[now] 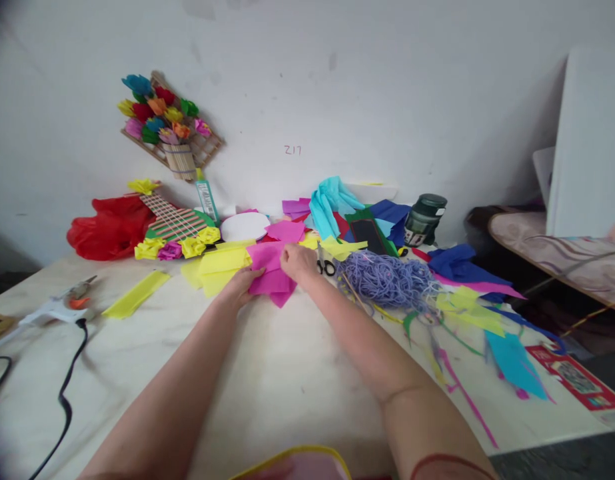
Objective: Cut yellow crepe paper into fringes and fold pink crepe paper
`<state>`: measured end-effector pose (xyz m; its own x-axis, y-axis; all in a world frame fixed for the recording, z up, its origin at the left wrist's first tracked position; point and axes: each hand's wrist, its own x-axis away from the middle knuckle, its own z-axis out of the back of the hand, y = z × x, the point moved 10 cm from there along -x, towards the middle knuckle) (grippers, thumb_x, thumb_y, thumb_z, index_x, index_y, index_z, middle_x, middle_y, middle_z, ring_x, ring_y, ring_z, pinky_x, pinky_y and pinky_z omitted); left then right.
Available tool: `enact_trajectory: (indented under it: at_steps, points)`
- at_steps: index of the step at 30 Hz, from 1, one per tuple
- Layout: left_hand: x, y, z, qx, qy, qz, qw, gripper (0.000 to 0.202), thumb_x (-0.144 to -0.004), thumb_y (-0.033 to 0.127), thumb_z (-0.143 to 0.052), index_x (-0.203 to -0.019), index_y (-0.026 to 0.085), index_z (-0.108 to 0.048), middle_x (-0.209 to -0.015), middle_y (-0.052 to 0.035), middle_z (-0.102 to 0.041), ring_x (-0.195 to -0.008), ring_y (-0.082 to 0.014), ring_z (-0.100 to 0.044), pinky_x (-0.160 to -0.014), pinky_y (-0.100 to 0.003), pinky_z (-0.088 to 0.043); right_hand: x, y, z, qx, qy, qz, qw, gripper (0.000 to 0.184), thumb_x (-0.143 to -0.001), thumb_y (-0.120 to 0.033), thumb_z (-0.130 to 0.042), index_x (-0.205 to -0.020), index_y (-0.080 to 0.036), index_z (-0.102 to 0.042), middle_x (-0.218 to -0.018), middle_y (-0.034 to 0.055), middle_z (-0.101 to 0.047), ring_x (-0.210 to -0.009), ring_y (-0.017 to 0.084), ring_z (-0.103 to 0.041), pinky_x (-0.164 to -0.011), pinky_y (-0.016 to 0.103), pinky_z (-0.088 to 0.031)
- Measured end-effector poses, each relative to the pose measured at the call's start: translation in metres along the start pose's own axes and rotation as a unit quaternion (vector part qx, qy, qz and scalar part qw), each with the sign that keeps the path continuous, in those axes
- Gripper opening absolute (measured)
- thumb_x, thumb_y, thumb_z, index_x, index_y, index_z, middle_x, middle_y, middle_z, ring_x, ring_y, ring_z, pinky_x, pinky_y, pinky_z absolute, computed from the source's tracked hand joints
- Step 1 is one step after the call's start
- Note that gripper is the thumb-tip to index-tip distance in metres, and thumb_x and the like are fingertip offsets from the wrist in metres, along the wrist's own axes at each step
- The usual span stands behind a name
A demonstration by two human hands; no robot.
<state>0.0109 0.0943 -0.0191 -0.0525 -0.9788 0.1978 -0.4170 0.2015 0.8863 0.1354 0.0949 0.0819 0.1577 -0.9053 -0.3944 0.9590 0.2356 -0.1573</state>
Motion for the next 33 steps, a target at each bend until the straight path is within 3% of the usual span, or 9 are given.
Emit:
enact_trajectory:
  at_steps: [2, 4, 8, 10, 17, 26, 33]
  points:
    - [0.002, -0.001, -0.005, 0.002, -0.039, 0.019, 0.999, 0.021, -0.063, 0.01, -0.062, -0.083, 0.012, -0.058, -0.073, -0.0074, -0.065, -0.062, -0.0154, -0.061, -0.06, -0.027, -0.051, -0.015, 0.027, -0.009, 0.014, 0.002, -0.053, 0.998, 0.03, -0.084, -0.028, -0.034, -0.095, -0.019, -0.06, -0.093, 0.0086, -0.064, -0.086, 0.022, -0.057, -0.07, 0.031, -0.039]
    - [0.003, -0.001, -0.009, -0.006, -0.063, 0.023, 0.998, 0.029, -0.062, 0.009, -0.064, -0.09, 0.012, -0.058, -0.078, -0.0087, -0.065, -0.065, -0.0163, -0.062, -0.062, -0.028, -0.051, -0.028, 0.042, -0.02, 0.019, -0.006, -0.062, 0.998, 0.03, -0.082, -0.028, -0.038, -0.102, -0.017, -0.057, -0.102, 0.0102, -0.061, -0.092, 0.023, -0.055, -0.074, 0.031, -0.04]
    - [0.002, 0.0, -0.001, -0.033, -0.015, 0.005, 0.999, 0.066, -0.06, 0.007, -0.066, -0.12, 0.015, -0.043, -0.083, -0.0083, -0.065, -0.063, -0.017, -0.063, -0.06, -0.029, -0.052, -0.05, 0.041, -0.04, 0.028, -0.027, -0.005, 0.999, 0.034, -0.077, -0.022, -0.046, -0.11, -0.013, -0.053, -0.115, 0.0128, -0.054, -0.107, 0.024, -0.047, -0.087, 0.032, -0.036]
    - [0.001, 0.001, 0.001, -0.045, 0.007, -0.007, 0.999, 0.074, -0.061, 0.007, -0.066, -0.128, 0.018, -0.035, -0.081, -0.007, -0.065, -0.061, -0.0163, -0.062, -0.057, -0.028, -0.051, -0.059, 0.039, -0.049, 0.039, -0.039, 0.007, 0.998, 0.037, -0.076, -0.019, -0.047, -0.112, -0.012, -0.052, -0.116, 0.0134, -0.054, -0.108, 0.024, -0.047, -0.092, 0.034, -0.033]
    - [0.0, 0.0, 0.006, -0.058, 0.049, -0.009, 0.997, 0.067, -0.065, 0.006, -0.06, -0.127, 0.017, -0.038, -0.075, -0.0059, -0.064, -0.057, -0.0154, -0.061, -0.058, -0.029, -0.05, -0.085, 0.032, -0.067, 0.044, -0.064, 0.022, 0.997, 0.046, -0.073, -0.014, -0.048, -0.119, -0.011, -0.049, -0.126, 0.0132, -0.048, -0.113, 0.026, -0.045, -0.092, 0.037, -0.034]
    - [-0.001, 0.001, 0.008, -0.087, 0.061, -0.011, 0.994, 0.065, -0.065, 0.008, -0.061, -0.125, 0.016, -0.039, -0.079, -0.0063, -0.063, -0.059, -0.0143, -0.06, -0.057, -0.026, -0.048, -0.106, 0.042, -0.095, 0.026, -0.099, -0.05, 0.993, 0.031, -0.084, -0.024, -0.041, -0.103, -0.014, -0.063, -0.103, 0.0154, -0.063, -0.098, 0.026, -0.057, -0.083, 0.035, -0.04]
    - [-0.002, 0.003, 0.007, -0.036, 0.052, -0.027, 0.998, 0.069, -0.062, 0.005, -0.059, -0.126, 0.018, -0.037, -0.077, -0.0046, -0.062, -0.057, -0.0144, -0.059, -0.056, -0.027, -0.048, -0.104, 0.057, -0.07, -0.029, -0.042, -0.102, 0.993, 0.036, -0.089, -0.032, -0.031, -0.105, -0.021, -0.062, -0.098, 0.0121, -0.065, -0.093, 0.023, -0.059, -0.078, 0.033, -0.041]
